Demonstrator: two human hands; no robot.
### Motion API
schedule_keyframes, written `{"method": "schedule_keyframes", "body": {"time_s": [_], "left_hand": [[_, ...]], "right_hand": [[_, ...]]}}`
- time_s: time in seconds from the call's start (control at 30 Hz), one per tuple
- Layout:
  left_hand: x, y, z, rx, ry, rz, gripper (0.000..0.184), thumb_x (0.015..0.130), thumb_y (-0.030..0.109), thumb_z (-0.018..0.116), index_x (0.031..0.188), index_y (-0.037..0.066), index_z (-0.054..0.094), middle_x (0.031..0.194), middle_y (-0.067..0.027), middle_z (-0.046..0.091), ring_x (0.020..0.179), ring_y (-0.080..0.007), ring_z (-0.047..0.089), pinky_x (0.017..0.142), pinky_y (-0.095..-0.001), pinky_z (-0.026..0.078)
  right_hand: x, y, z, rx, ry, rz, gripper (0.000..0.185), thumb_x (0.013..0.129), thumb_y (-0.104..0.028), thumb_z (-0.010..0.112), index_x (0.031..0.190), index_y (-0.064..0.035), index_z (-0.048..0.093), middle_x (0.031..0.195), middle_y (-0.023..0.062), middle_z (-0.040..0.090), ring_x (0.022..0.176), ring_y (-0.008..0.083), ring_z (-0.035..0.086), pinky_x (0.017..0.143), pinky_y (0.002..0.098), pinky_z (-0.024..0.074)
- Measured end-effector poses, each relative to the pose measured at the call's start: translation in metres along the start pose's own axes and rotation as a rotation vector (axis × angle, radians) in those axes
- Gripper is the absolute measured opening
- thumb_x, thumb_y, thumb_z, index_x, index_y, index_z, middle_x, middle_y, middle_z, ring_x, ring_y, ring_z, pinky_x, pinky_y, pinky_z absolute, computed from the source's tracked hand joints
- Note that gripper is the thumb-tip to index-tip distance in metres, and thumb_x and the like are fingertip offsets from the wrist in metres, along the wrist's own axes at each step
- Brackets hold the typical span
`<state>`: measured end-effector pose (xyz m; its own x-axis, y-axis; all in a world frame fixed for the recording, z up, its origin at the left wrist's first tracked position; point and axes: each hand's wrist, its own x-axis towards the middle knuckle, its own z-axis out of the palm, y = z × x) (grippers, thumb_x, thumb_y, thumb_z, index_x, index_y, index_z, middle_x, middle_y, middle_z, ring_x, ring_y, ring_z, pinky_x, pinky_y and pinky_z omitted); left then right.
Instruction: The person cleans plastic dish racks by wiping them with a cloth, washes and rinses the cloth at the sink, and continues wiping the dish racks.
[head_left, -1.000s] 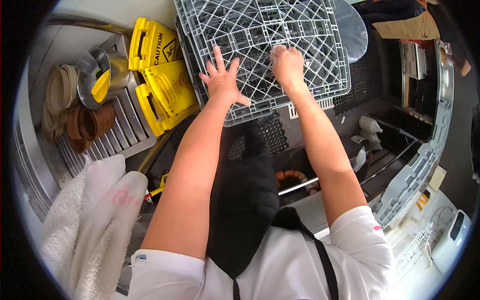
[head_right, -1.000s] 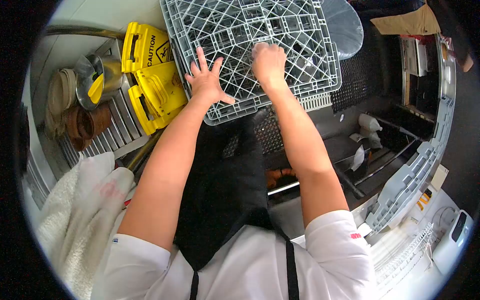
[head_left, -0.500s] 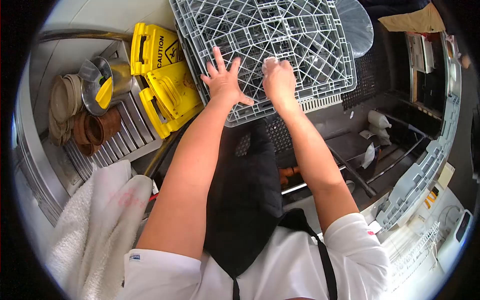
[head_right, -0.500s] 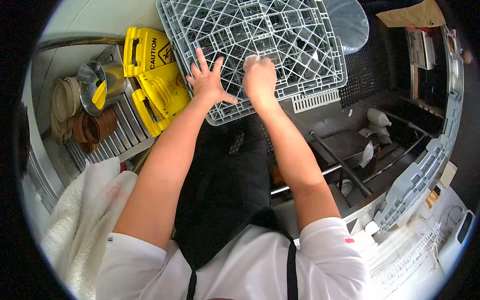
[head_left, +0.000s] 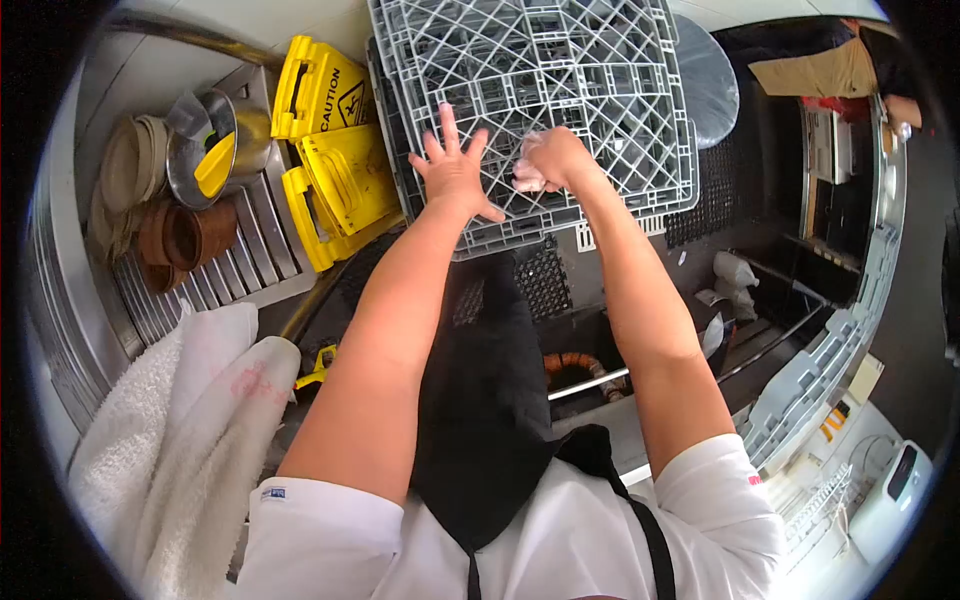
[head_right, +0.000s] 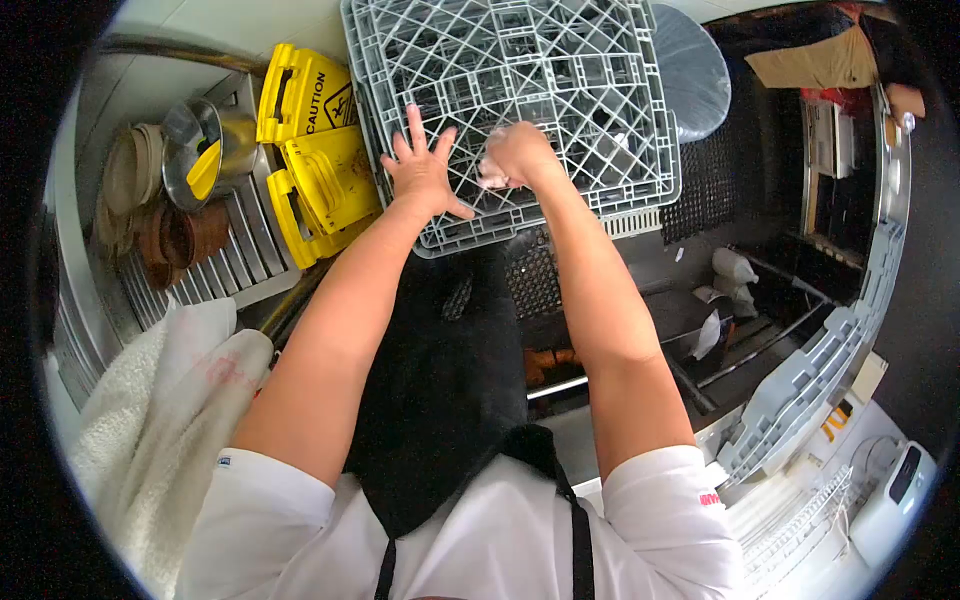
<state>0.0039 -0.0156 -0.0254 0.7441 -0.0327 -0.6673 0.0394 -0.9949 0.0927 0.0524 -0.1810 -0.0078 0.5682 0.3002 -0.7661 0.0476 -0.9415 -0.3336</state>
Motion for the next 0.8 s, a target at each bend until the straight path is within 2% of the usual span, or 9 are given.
{"method": "schedule_keyframes", "body": {"time_s": [0.03,0.13,0.23,0.27,0.37,0.5,0.57,0.67,0.8], "left_hand": [[0.000,-0.001,0.004,-0.008,0.004,0.002,0.143,0.041,0.057,0.100,0.161,0.041,0.024,0.169,-0.0181,-0.024,0.153,-0.0452,0.016,0.114,-0.0663,0.029],[0.000,-0.004,0.003,-0.035,0.020,0.030,0.143,0.040,0.054,0.100,0.161,0.037,0.027,0.168,-0.0222,-0.021,0.151,-0.0485,0.017,0.113,-0.0678,0.030],[0.000,-0.005,0.005,-0.031,0.012,0.036,0.144,0.039,0.054,0.100,0.162,0.037,0.026,0.168,-0.0216,-0.021,0.151,-0.0483,0.016,0.114,-0.0679,0.029],[-0.001,-0.005,0.005,-0.031,0.005,0.037,0.144,0.039,0.054,0.100,0.162,0.037,0.025,0.168,-0.0216,-0.021,0.151,-0.0483,0.016,0.114,-0.0678,0.029],[-0.001,-0.005,0.002,-0.030,-0.006,0.036,0.144,0.040,0.055,0.100,0.162,0.038,0.025,0.169,-0.0215,-0.021,0.151,-0.0484,0.016,0.114,-0.0679,0.029],[0.002,-0.005,0.004,-0.029,0.007,0.036,0.145,0.040,0.055,0.101,0.162,0.039,0.024,0.169,-0.0214,-0.021,0.151,-0.0481,0.017,0.114,-0.0680,0.030],[0.000,-0.005,0.005,-0.037,-0.010,0.037,0.145,0.040,0.054,0.101,0.161,0.039,0.024,0.169,-0.0213,-0.020,0.151,-0.0484,0.016,0.114,-0.0681,0.030],[0.000,-0.007,0.001,-0.066,-0.018,0.047,0.145,0.039,0.053,0.102,0.161,0.039,0.025,0.169,-0.0208,-0.020,0.153,-0.0491,0.014,0.114,-0.0687,0.029],[-0.001,-0.005,-0.002,-0.067,-0.027,0.034,0.144,0.040,0.052,0.101,0.161,0.038,0.025,0.169,-0.0190,-0.020,0.153,-0.0470,0.015,0.115,-0.0675,0.028]], "right_hand": [[0.012,0.009,0.017,0.695,0.139,0.120,0.027,0.095,-0.019,0.058,0.101,0.0004,0.075,0.092,0.0153,0.076,0.070,0.0210,0.075,0.052,0.0371,0.0584],[0.011,0.005,0.016,1.178,0.159,0.269,0.025,0.098,-0.019,0.057,0.102,0.0009,0.072,0.086,0.0111,0.075,0.063,0.0156,0.070,0.043,0.0284,0.0540],[-0.009,0.001,0.024,0.682,0.247,0.142,0.027,0.098,-0.021,0.056,0.106,-0.0006,0.072,0.086,0.0127,0.075,0.063,0.0170,0.071,0.044,0.0296,0.0549],[-0.009,0.012,0.024,0.448,0.195,0.032,0.026,0.098,-0.024,0.056,0.106,-0.0056,0.074,0.098,0.0127,0.077,0.073,0.0294,0.075,0.061,0.0359,0.0624],[-0.005,0.014,0.040,0.043,0.381,0.156,0.036,0.087,-0.037,0.070,0.106,-0.0074,0.076,0.098,0.0079,0.074,0.100,0.0268,0.072,0.085,0.0426,0.0603],[0.011,0.002,0.008,-0.669,0.020,-0.259,0.031,0.086,-0.035,0.070,0.093,-0.0066,0.076,0.099,0.0106,0.073,0.098,0.0310,0.072,0.082,0.0452,0.0590],[0.021,0.012,0.024,0.416,0.111,0.266,0.029,0.094,-0.028,0.061,0.106,-0.0041,0.072,0.101,0.0195,0.074,0.087,0.0377,0.073,0.074,0.0418,0.0601],[0.004,0.043,0.058,-0.311,0.491,-0.233,0.027,0.096,-0.025,0.059,0.113,-0.0079,0.070,0.097,0.0193,0.075,0.091,0.0379,0.073,0.078,0.0459,0.0603],[-0.014,-0.003,0.033,-0.093,0.244,0.290,0.027,0.095,-0.027,0.064,0.117,-0.0115,0.068,0.109,0.0192,0.074,0.103,0.0370,0.072,0.090,0.0450,0.0590]]}}
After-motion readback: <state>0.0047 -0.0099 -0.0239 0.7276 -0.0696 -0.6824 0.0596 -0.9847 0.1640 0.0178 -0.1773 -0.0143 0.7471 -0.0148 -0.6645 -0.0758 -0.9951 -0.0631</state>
